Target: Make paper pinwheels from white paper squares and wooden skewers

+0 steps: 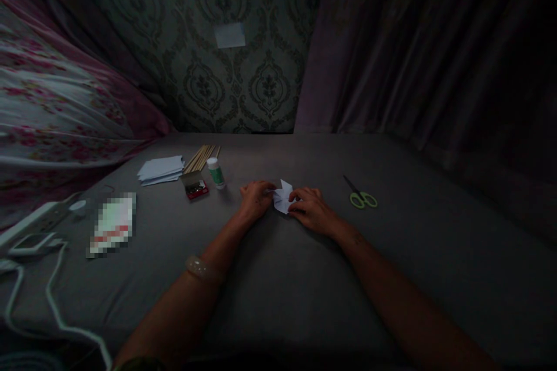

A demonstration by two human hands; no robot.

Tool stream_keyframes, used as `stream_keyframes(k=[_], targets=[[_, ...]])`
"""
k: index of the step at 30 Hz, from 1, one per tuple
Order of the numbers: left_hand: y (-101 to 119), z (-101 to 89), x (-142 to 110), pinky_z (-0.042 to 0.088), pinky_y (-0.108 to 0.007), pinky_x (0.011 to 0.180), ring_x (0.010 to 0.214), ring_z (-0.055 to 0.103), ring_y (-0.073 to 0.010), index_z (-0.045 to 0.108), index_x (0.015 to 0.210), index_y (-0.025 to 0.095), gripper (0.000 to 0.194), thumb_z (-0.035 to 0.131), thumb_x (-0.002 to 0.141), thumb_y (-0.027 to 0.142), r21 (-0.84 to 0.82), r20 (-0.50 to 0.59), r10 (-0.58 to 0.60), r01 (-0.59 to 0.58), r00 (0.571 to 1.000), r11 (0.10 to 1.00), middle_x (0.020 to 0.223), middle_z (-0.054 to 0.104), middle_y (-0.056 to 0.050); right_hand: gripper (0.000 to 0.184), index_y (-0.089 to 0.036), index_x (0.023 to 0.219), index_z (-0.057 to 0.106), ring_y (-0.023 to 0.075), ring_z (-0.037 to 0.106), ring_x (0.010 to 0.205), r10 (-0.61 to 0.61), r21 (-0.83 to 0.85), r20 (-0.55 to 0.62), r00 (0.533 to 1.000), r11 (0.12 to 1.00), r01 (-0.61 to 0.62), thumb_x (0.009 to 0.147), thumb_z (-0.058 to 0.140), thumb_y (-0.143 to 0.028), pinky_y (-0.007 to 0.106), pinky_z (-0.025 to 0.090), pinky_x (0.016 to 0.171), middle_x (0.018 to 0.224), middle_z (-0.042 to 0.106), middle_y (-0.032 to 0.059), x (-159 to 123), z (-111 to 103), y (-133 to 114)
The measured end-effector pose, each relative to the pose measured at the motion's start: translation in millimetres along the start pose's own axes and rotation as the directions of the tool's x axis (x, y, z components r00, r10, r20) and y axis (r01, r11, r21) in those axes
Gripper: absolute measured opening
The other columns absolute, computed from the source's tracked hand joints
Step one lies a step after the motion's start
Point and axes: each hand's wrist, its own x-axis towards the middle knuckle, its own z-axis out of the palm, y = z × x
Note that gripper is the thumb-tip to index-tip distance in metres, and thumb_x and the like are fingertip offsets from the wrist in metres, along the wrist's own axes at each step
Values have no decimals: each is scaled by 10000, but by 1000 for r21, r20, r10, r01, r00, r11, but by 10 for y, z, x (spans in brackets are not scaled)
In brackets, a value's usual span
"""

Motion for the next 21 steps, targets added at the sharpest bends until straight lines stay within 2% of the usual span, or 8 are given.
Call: stream_keyframes(k=[8, 13, 21], targets=[[62, 28, -163, 286, -461, 928, 1064, 536, -264, 712, 910, 233, 185, 559, 846, 313, 122, 87, 191, -201, 978, 972, 1032, 708, -56, 61, -217, 839, 712, 203, 527, 1028, 87, 49, 3, 996, 995, -87, 823, 661, -245, 387, 337, 885, 1054, 625, 58, -2, 24, 12], [29, 58, -161, 271, -464, 921, 1073, 521, -260, 702, 925, 229, 177, 550, 842, 267, 157, 140, 229, -250, 963, 956, 1067, 699, -51, 65, -214, 795, 703, 217, 531, 1042, 168, 76, -29, 985, 983, -166, 776, 712, -276, 400, 343, 887, 1042, 625, 58, -6, 40, 26], [35, 20, -184, 275, -457, 904, 1094, 485, -267, 685, 970, 238, 210, 510, 856, 262, 195, 193, 309, -345, 931, 918, 1096, 679, -49, 76, -224, 824, 715, 223, 531, 1050, 157, 87, 6, 988, 984, -157, 826, 650, -263, 419, 351, 890, 1069, 615, 65, -7, 54, 66]])
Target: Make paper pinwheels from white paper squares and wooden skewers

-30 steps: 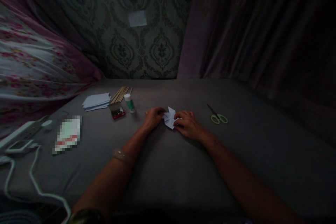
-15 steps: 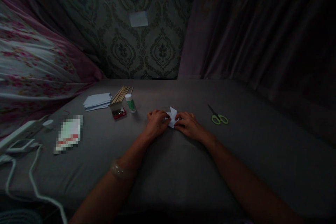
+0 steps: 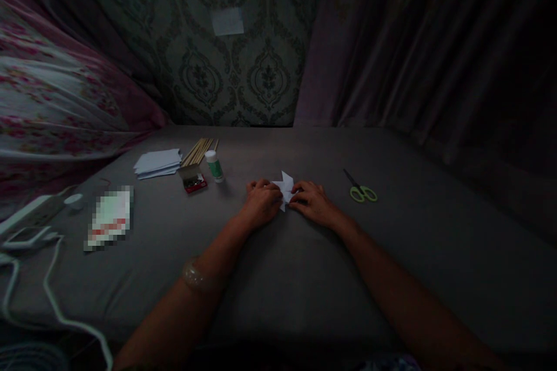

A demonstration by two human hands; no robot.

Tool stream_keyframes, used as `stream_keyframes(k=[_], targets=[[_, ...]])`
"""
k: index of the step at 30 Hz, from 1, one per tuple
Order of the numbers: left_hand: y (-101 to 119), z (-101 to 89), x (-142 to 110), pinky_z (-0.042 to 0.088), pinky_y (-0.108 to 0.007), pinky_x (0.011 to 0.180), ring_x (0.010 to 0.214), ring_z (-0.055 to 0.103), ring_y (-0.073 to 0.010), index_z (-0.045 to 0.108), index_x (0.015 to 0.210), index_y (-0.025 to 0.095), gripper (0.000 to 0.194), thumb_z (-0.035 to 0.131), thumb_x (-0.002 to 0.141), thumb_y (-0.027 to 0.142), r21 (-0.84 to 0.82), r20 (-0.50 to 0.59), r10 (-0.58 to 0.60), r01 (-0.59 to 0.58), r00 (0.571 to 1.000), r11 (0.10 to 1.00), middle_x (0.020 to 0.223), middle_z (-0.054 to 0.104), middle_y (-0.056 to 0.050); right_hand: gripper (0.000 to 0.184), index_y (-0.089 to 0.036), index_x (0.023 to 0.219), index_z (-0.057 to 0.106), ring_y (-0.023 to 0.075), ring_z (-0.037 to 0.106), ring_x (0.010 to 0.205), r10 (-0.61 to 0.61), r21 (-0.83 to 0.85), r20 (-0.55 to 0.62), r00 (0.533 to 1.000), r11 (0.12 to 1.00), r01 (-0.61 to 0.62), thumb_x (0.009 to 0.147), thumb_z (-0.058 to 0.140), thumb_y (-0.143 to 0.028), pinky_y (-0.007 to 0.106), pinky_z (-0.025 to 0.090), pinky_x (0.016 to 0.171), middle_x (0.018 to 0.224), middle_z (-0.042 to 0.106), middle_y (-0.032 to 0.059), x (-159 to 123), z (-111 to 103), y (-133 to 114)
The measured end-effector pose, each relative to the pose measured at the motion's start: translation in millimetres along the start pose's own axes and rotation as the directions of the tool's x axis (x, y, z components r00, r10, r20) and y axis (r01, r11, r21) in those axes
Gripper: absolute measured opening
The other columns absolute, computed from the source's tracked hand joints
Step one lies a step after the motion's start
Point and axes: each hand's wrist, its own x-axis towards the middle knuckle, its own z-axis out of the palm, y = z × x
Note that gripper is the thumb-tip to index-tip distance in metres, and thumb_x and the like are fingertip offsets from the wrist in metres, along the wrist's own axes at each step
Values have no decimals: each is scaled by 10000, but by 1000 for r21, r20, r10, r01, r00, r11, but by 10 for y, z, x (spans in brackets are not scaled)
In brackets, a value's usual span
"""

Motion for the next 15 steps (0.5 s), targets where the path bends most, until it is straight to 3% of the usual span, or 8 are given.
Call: stream_keyframes(k=[9, 15], targets=[[27, -34, 1, 289, -448, 894, 1066, 486, -271, 702, 908, 218, 218, 491, 860, 243, 7, 45, 44, -44, 998, 999, 1037, 685, -54, 89, -214, 770, 708, 222, 515, 1071, 11, 35, 63, 998, 999, -13, 815, 658, -273, 439, 339, 936, 1080, 613, 58, 5, -37, -61], [51, -47, -6, 292, -443, 904, 1093, 472, -279, 689, 937, 215, 230, 476, 853, 213, 4, 66, 34, -35, 997, 999, 1073, 676, -34, 119, -211, 787, 700, 226, 509, 1069, 93, 24, 44, 995, 995, -95, 841, 604, -254, 434, 357, 915, 1068, 616, 63, 8, -23, -99]])
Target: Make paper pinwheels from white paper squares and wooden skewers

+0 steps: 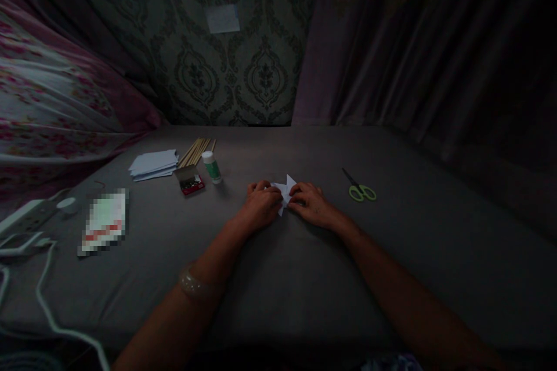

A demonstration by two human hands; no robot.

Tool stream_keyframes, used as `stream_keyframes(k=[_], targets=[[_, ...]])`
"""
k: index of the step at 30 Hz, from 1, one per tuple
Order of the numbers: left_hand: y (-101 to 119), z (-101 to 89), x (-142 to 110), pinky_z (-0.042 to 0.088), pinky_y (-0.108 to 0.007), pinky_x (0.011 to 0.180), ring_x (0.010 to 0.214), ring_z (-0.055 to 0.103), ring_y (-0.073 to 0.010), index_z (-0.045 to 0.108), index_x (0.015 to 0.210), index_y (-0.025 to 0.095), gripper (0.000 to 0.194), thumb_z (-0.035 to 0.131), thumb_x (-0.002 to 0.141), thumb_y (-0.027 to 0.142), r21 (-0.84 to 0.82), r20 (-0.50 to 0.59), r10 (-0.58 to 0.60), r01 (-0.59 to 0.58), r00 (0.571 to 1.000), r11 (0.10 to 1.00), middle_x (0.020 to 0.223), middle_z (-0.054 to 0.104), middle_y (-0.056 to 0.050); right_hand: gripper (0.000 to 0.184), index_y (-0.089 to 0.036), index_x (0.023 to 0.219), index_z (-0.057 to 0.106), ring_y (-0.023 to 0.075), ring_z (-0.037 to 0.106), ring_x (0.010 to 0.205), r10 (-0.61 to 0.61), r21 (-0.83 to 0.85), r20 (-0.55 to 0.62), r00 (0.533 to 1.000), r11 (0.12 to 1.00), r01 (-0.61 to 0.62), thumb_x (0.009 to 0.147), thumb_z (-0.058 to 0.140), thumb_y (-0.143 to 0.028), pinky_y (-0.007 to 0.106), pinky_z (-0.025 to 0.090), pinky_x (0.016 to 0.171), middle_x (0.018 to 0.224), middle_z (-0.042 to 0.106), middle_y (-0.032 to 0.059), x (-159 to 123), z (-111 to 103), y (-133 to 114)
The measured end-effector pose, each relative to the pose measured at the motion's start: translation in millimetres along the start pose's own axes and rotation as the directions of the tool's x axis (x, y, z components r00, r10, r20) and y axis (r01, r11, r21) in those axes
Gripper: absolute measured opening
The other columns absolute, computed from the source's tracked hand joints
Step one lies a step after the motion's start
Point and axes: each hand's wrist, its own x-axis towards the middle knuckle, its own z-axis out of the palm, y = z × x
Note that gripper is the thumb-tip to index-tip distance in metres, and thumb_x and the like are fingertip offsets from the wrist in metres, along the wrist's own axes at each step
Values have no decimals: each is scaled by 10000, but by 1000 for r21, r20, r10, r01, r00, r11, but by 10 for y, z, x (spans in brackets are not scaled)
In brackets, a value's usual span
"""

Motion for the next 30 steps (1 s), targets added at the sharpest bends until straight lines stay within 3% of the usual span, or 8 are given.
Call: stream_keyframes(k=[14, 30], targets=[[-5, 6, 4, 263, -438, 884, 1065, 479, -266, 699, 918, 228, 243, 466, 858, 205, -8, 6, 12, -12, 1000, 1000, 1061, 693, -45, 111, -191, 744, 665, 230, 514, 1010, 229, -62, -139, 963, 969, -240, 815, 623, -266, 399, 349, 855, 1019, 612, 70, 45, 113, -78], [-11, 12, 0, 257, -442, 885, 1061, 486, -265, 690, 886, 221, 222, 470, 856, 211, -24, -6, 22, -22, 1000, 999, 1017, 703, -49, 140, -201, 664, 648, 229, 516, 949, 245, -54, -238, 940, 963, -264, 781, 624, -274, 393, 359, 814, 938, 623, 70, 100, 182, -66]])
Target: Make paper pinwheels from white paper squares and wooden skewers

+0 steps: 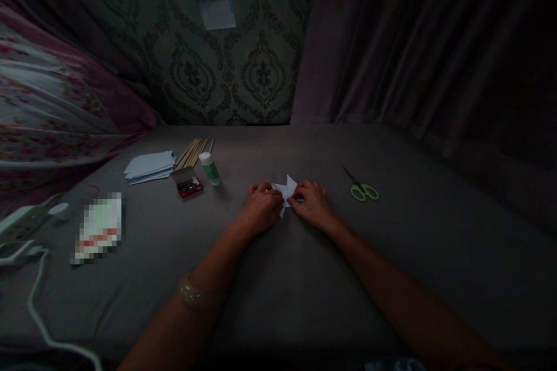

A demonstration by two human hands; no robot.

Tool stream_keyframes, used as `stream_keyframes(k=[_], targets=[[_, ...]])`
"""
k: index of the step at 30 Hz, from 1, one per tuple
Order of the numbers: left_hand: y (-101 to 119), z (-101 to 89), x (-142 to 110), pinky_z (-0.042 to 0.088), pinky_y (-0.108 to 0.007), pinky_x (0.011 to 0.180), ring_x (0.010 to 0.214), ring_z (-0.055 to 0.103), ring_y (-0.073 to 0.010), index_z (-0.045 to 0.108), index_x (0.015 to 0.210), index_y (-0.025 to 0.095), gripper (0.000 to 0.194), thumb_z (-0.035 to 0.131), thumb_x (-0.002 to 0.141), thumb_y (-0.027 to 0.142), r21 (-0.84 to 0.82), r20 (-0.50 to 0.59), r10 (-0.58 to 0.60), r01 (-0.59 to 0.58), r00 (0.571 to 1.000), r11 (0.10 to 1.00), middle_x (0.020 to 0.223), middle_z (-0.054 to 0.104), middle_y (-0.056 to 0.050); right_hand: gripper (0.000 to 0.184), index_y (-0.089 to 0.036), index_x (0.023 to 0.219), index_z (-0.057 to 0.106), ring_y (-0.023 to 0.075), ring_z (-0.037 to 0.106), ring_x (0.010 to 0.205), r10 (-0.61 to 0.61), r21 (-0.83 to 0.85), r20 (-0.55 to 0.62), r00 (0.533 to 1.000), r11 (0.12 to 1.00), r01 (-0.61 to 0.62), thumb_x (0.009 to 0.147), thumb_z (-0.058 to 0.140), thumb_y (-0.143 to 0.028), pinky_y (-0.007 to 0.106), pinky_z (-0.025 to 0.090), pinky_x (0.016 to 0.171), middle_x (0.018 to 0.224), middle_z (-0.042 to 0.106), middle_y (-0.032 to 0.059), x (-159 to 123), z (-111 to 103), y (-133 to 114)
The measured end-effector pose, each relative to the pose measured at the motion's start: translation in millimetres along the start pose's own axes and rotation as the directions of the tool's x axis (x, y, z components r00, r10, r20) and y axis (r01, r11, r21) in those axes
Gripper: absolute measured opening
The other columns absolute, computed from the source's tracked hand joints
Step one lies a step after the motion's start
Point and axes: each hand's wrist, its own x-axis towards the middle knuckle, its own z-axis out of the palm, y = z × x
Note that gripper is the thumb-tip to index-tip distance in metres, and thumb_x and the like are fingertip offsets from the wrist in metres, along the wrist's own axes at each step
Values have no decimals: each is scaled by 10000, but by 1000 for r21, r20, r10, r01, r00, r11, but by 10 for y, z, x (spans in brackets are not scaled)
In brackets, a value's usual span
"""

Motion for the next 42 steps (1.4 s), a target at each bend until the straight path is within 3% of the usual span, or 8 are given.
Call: stream_keyframes(k=[16, 21, 34, 42], targets=[[-13, 9, 7, 267, -445, 887, 1030, 504, -259, 705, 866, 233, 230, 475, 864, 224, -13, 0, -3, 3, 1000, 1000, 992, 714, -42, 171, -199, 674, 624, 244, 511, 937, 49, -57, -14, 999, 997, -49, 815, 582, -285, 404, 382, 795, 937, 600, 89, 0, 74, 7], [-22, 6, 2, 268, -443, 897, 1051, 500, -261, 696, 979, 249, 244, 491, 852, 218, -23, -2, 6, -6, 1000, 1000, 1058, 702, -37, 171, -204, 639, 615, 233, 517, 911, 43, -29, -69, 997, 999, -45, 795, 606, -274, 384, 382, 772, 902, 617, 75, 0, 92, 20], [-23, 12, 5, 273, -441, 901, 1042, 491, -256, 703, 1041, 289, 282, 481, 875, 238, -16, 21, 9, -9, 1000, 1000, 1072, 689, -41, 150, -198, 695, 634, 254, 514, 988, 130, -82, 51, 990, 989, -125, 812, 591, -282, 403, 379, 826, 970, 603, 86, 14, 23, -61], [20, -36, -2, 269, -442, 887, 1050, 489, -258, 695, 1058, 296, 290, 483, 877, 217, -12, 38, 4, -4, 999, 1000, 1089, 681, -36, 144, -184, 704, 638, 245, 515, 989, 150, -109, 54, 987, 984, -143, 806, 583, -271, 387, 364, 827, 980, 612, 83, 17, -4, -105]])
